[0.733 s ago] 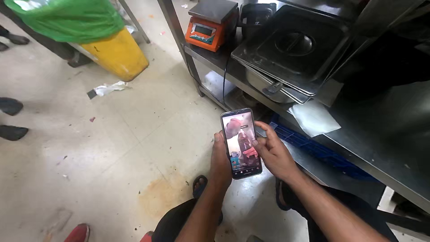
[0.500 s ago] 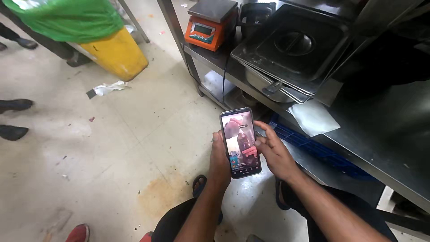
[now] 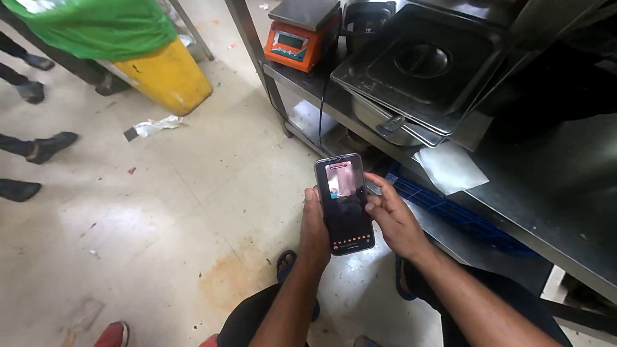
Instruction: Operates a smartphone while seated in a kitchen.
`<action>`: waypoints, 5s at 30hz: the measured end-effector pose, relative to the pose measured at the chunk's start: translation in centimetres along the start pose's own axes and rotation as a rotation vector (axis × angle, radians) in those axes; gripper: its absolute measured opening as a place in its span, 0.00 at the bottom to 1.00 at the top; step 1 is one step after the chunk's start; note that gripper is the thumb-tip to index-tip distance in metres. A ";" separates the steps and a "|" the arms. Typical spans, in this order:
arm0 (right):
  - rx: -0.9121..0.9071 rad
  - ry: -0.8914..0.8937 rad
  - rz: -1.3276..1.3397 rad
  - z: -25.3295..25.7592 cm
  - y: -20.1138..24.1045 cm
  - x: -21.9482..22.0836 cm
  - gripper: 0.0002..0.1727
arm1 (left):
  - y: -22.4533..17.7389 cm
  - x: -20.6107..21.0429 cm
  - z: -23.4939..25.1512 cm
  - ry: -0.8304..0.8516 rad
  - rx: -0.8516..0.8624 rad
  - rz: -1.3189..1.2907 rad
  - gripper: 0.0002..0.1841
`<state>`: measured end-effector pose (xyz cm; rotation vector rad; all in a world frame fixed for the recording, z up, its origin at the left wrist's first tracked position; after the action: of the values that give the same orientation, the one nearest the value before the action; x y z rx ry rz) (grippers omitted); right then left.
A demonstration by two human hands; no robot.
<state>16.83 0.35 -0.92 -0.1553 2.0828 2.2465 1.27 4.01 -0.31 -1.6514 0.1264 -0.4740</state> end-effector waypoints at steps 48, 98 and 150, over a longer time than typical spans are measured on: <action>0.020 0.023 0.012 0.0 0.0 0.1 0.35 | 0.0 0.1 -0.1 0.042 0.003 -0.050 0.48; 0.061 0.014 -0.034 0.0 -0.1 0.0 0.36 | -0.1 0.1 0.0 0.031 -0.012 -0.073 0.49; -0.001 0.031 -0.032 0.0 -0.1 -0.1 0.33 | 0.0 0.2 0.2 0.050 0.015 -0.098 0.49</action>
<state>16.91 0.40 -1.04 -0.2235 2.0789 2.2410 1.51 4.10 -0.29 -1.6367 0.0792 -0.5899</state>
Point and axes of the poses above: each hand's wrist, its own z-axis towards the middle knuckle, its own x-axis out of the palm, y = z × x, the point moved 4 cm from there along z, towards the middle knuckle, and after that the axes turned 3 degrees about y, right-handed, at the moved point
